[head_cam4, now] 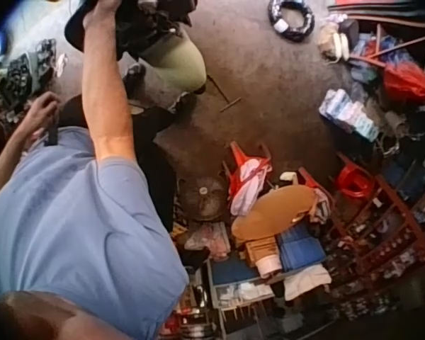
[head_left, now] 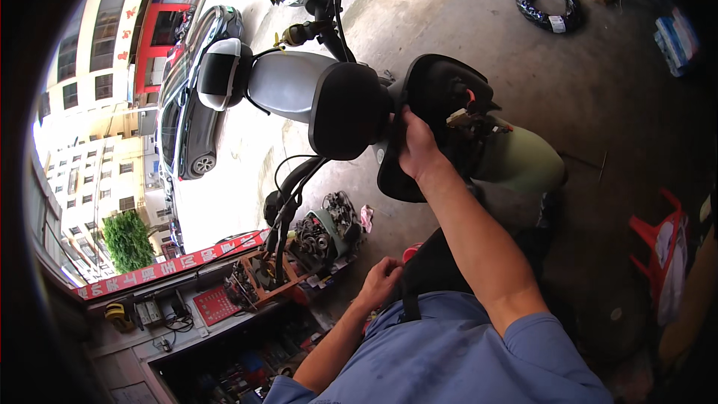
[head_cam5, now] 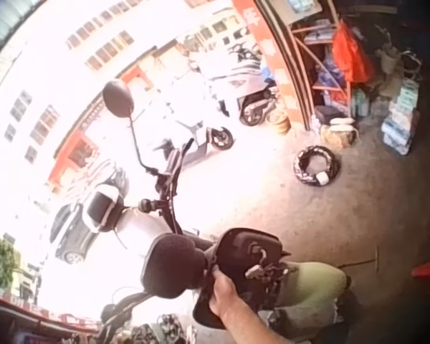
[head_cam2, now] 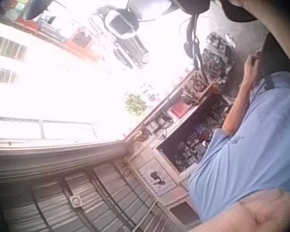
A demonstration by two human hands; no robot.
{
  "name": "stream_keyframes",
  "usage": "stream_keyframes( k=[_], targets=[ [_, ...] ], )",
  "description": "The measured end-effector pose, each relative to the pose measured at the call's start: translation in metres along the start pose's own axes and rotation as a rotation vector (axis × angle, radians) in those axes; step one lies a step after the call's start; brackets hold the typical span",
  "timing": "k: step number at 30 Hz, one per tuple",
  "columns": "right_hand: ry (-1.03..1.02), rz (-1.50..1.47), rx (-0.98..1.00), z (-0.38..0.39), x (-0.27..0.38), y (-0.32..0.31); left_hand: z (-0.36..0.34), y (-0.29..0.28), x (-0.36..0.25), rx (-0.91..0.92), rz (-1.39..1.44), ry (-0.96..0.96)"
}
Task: The recorder is repairing the wiring behind the headlight/instrument cluster of a motorcycle, using wire strippers and connectors.
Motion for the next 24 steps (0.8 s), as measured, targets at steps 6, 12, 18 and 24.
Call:
stream_keyframes(
  k=[6, 12, 18, 24],
  targets=[
    [0.083, 0.057, -0.027, -0.005, 0.014, 0.007, -0.002, -0.001, -0.006, -0.008, 0.015, -0.008],
    [0.141, 0.132, -0.046, 0.012, 0.016, 0.013, -0.002, 0.003, -0.011, -0.003, 0.006, 0.016],
    [0.188, 0.138, -0.060, 0.010, 0.021, 0.020, -0.001, -0.001, -0.004, -0.025, 0.078, 0.011],
    [0.167, 0.120, 0.006, 0.013, 0.018, 0.028, 0.004, 0.007, -0.003, -0.015, 0.139, 0.003]
  ],
)
Point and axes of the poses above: each hand's wrist, its own z-axis away from the middle knuckle, its own y-axis out of the palm, x = y × z, the point moved 2 cm from there along -z, towards the middle knuckle, and after that the axes turned 9 degrees about -z, right-handed, at the moved point
